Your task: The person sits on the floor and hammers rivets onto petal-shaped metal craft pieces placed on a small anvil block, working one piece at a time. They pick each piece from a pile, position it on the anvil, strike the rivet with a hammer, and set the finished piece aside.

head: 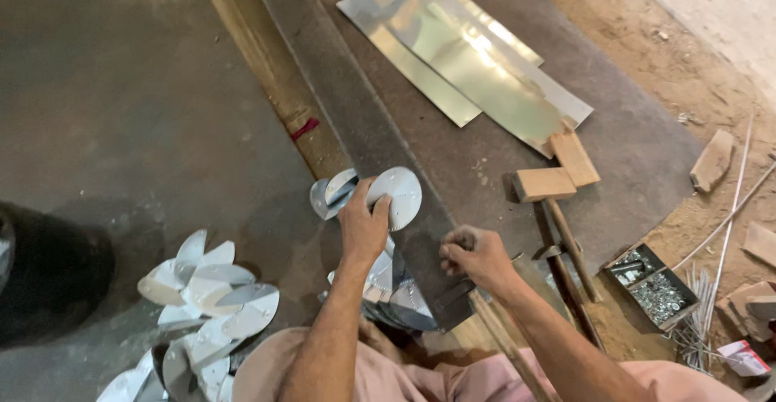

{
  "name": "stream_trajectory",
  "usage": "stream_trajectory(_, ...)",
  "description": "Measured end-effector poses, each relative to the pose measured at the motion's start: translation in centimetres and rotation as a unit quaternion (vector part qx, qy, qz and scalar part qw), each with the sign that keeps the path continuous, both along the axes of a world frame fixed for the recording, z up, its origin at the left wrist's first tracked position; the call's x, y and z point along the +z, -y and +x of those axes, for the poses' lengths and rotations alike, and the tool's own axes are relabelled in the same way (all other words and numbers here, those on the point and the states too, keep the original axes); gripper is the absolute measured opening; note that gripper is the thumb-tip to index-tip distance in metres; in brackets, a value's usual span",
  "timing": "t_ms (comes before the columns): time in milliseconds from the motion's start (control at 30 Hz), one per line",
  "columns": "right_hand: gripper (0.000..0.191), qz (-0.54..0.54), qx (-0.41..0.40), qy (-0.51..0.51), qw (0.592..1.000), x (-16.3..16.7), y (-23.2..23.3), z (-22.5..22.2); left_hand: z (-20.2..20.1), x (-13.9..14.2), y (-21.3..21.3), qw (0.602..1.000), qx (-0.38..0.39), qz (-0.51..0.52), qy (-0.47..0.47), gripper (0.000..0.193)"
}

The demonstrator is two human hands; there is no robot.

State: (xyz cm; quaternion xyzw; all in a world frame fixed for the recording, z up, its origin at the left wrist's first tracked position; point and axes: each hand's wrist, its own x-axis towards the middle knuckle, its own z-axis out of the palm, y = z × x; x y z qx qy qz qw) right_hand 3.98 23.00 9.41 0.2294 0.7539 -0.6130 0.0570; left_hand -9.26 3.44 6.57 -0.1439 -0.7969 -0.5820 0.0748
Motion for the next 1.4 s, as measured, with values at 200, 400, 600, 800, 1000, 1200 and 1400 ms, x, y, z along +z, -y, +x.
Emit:
stream_trajectory(200,0.02,0.373,0.121,-0.116,0.913,-4.1,1.3,-3.0,0.0,-2.2,1.2,0.999,0.013,-0.015,0.032,0.045)
stream_trajectory(400,0.02,0.282,0.079,-0.088,0.952,-3.6,-0.7,-1.2,0.9,-4.0,0.8,0.995,-0.004,-0.094,0.032,0.048)
stream_trajectory(600,0.034,0.411,0.187,0.074,0.889,2.0,-3.5,7.5,1.7,-4.6,0.2,0.989,-0.059,-0.132,-0.004,0.044)
stream_trajectory(800,0.034,0.325,0.273,0.327,0.844,1.2,-1.6,13.8,2.3,-5.0,-0.3,0.984,-0.09,-0.151,0.025,0.038)
stream_trajectory(1000,0.025,0.114,0.129,0.24,0.955,2.7,-3.3,13.5,3.3,-4.9,-0.4,0.985,-0.094,-0.143,0.008,0.033)
stream_trajectory(1200,0.026,0.386,0.101,0.055,0.915,1.5,-2.4,11.9,4.5,-4.5,-0.5,0.967,-0.083,-0.209,-0.117,0.022)
stream_trajectory(1400,0.025,0.428,0.1,-0.1,0.893,0.9,-1.0,11.9,5.2,-4.4,-0.7,0.965,-0.071,-0.201,-0.155,0.023)
